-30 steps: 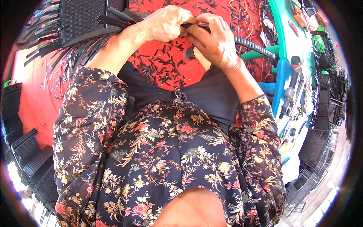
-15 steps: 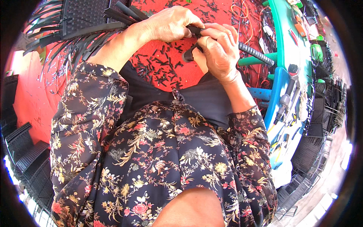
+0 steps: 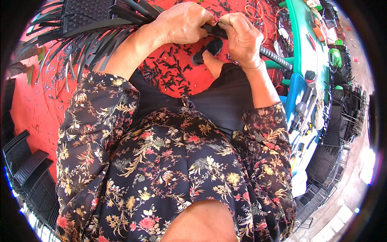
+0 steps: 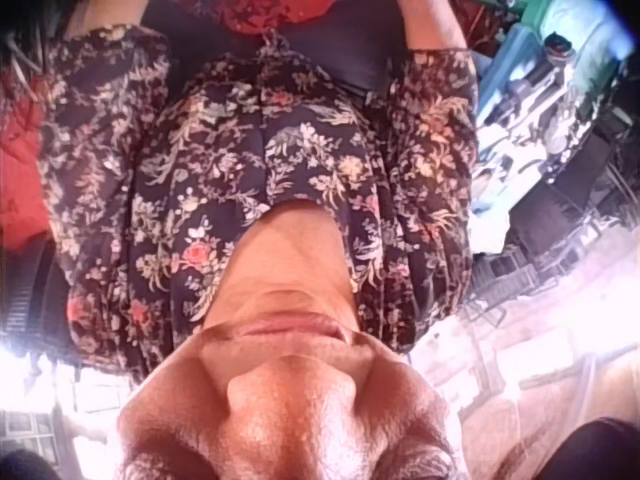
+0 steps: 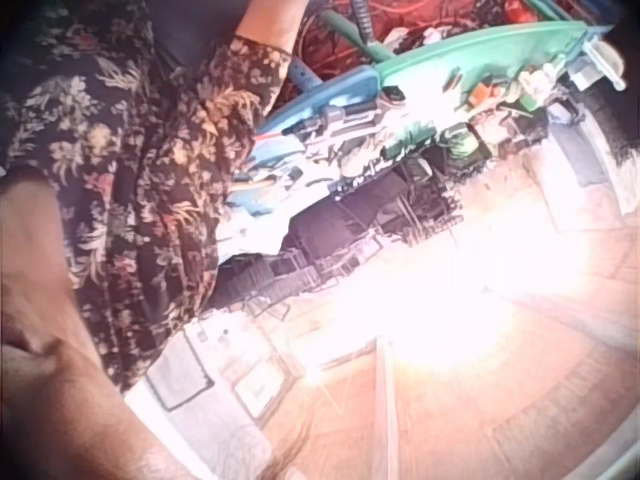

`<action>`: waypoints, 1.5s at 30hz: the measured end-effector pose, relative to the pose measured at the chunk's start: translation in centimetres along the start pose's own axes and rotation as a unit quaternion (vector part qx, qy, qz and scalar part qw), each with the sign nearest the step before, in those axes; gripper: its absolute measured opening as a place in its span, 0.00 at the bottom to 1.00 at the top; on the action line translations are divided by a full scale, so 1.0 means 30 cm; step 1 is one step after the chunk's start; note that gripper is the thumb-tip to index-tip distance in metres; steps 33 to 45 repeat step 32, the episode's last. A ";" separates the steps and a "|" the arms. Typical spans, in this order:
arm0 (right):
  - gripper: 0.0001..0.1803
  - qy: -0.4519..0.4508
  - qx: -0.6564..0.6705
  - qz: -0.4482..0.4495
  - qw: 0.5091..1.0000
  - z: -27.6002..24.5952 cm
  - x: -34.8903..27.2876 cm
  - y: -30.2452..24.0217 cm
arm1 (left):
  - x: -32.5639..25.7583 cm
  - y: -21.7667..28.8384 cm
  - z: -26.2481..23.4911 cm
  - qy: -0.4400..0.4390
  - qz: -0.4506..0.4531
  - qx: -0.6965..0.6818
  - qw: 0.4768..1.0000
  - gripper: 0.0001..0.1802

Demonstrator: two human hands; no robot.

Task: The person weaves strips of black material through a metal furniture frame, secures them using a pneumatic stapler, and trims excess with pliers and a utility knife.

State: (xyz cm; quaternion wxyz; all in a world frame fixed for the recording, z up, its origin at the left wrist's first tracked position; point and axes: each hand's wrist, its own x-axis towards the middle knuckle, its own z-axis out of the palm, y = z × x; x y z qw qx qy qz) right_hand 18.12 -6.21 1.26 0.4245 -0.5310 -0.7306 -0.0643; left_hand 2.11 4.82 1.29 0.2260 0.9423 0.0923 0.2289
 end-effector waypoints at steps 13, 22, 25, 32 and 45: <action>0.04 -0.041 0.089 0.167 0.981 -0.019 0.111 0.003 | -0.005 0.046 -0.009 0.144 0.042 0.133 0.980 0.16; 0.05 -0.126 0.110 0.268 0.949 -0.022 0.174 0.034 | -0.006 -0.006 0.036 0.155 0.006 0.155 0.976 0.20; 0.06 -0.158 0.085 0.255 0.950 -0.028 0.173 0.074 | 0.005 0.002 0.036 0.164 0.032 0.164 0.972 0.19; 0.11 -0.213 -0.004 0.070 0.975 0.023 0.200 0.183 | -0.015 -0.005 -0.014 0.157 0.048 0.218 0.962 0.12; 0.11 -0.213 -0.004 0.070 0.975 0.023 0.200 0.183 | -0.015 -0.005 -0.014 0.157 0.048 0.218 0.962 0.12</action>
